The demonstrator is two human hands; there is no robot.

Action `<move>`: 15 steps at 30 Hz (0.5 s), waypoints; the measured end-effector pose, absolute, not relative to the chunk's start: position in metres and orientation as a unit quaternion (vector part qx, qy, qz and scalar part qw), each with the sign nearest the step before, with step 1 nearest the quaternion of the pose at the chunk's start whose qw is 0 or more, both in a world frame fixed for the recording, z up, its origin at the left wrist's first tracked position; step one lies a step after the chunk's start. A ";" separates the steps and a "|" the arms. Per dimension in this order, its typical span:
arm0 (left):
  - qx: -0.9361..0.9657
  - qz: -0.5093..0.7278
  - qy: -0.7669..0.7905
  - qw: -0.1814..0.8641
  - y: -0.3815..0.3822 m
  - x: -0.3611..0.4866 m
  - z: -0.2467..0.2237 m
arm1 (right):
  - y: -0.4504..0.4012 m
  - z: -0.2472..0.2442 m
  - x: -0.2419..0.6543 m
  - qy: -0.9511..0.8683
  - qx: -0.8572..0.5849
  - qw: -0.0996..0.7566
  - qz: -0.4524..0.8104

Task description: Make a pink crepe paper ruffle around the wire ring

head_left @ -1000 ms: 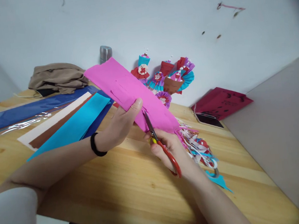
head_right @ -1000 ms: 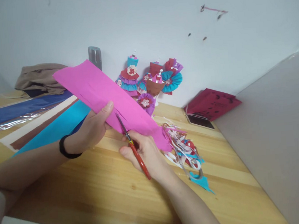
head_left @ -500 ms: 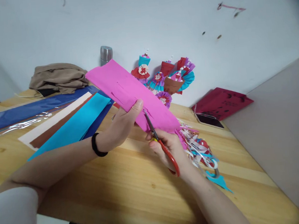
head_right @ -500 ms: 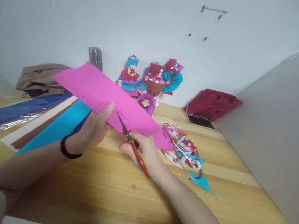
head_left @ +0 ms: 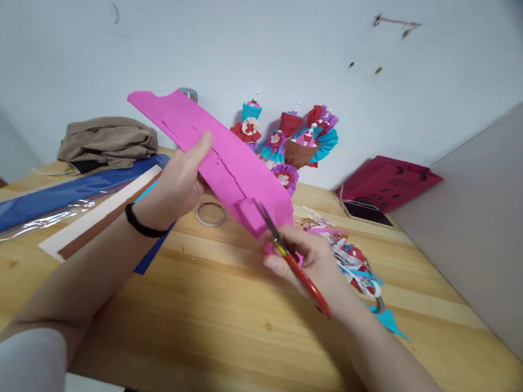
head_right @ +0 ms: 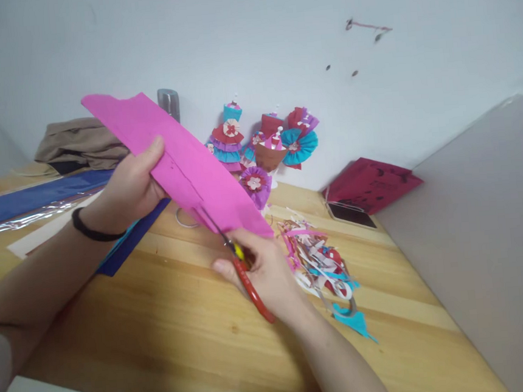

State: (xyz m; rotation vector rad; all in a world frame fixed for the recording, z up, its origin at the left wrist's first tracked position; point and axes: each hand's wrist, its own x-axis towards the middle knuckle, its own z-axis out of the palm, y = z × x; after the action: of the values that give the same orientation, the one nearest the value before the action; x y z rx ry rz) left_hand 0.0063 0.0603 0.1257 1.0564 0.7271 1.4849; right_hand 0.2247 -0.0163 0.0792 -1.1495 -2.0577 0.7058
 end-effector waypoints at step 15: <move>0.426 0.633 0.319 0.562 0.047 -0.029 0.161 | -0.005 0.068 0.211 -0.723 -0.421 0.478 0.267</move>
State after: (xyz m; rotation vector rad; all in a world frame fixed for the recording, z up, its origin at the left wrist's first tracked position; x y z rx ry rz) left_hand -0.0294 0.0467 0.1607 1.0023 0.7523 1.4920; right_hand 0.2112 -0.0049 0.0678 -1.0276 -1.7661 0.6515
